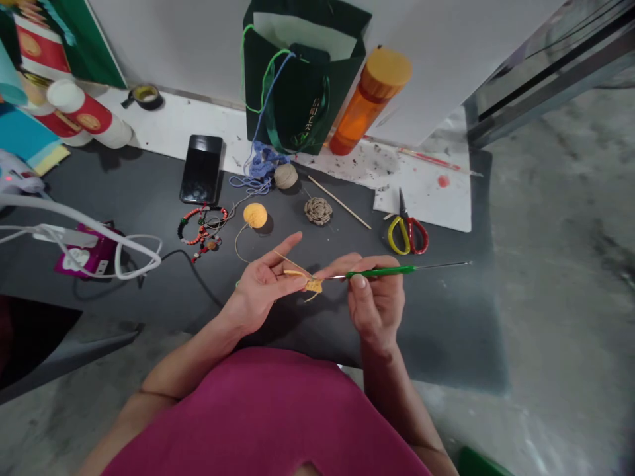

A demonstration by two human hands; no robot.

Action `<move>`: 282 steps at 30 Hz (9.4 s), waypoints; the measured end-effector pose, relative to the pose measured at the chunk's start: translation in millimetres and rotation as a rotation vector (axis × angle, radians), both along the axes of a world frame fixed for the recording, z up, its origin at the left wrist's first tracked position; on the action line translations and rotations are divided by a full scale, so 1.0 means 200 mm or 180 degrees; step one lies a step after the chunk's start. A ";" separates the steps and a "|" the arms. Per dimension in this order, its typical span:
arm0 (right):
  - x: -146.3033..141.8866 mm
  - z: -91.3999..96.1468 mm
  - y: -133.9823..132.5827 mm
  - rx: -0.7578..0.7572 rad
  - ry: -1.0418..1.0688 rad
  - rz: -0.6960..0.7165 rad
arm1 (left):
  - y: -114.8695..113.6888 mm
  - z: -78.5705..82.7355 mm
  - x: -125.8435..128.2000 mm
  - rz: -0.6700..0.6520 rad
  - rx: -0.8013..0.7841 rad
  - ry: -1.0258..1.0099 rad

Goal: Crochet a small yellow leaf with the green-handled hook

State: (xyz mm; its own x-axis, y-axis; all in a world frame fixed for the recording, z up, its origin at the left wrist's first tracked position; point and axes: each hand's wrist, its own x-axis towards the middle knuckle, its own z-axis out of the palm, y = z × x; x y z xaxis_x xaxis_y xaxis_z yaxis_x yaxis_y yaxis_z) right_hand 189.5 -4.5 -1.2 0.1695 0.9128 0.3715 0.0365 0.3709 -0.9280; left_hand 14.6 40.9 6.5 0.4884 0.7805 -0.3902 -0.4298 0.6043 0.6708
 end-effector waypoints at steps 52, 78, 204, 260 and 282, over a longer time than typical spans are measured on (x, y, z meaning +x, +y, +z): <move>-0.11 0.01 -0.04 0.0369 -0.1475 -0.1052 | -0.04 -0.04 0.07 0.0442 0.0045 0.0074; -0.17 -0.10 -0.04 0.0730 -0.0857 -0.1102 | -0.07 -0.05 0.08 0.0551 -0.0457 -0.0602; -0.18 -0.06 -0.05 -0.0754 0.1360 -0.0839 | -0.07 -0.02 0.04 0.0138 -0.0263 -0.0498; -0.16 -0.07 -0.07 -0.0020 -0.0342 -0.0800 | -0.08 0.00 0.07 0.0665 0.0655 0.0428; -0.25 -0.17 -0.02 -0.0440 0.1313 -0.1133 | -0.10 -0.10 0.09 0.0451 0.0407 0.0100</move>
State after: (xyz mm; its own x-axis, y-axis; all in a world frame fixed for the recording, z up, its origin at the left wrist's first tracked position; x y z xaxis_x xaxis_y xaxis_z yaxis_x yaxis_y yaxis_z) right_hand 140.2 -7.8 -35.0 0.5819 0.8082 0.0900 -0.2392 0.2759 -0.9310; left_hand 32.0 21.8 -13.6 0.3591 0.8849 -0.2967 -0.4822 0.4481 0.7528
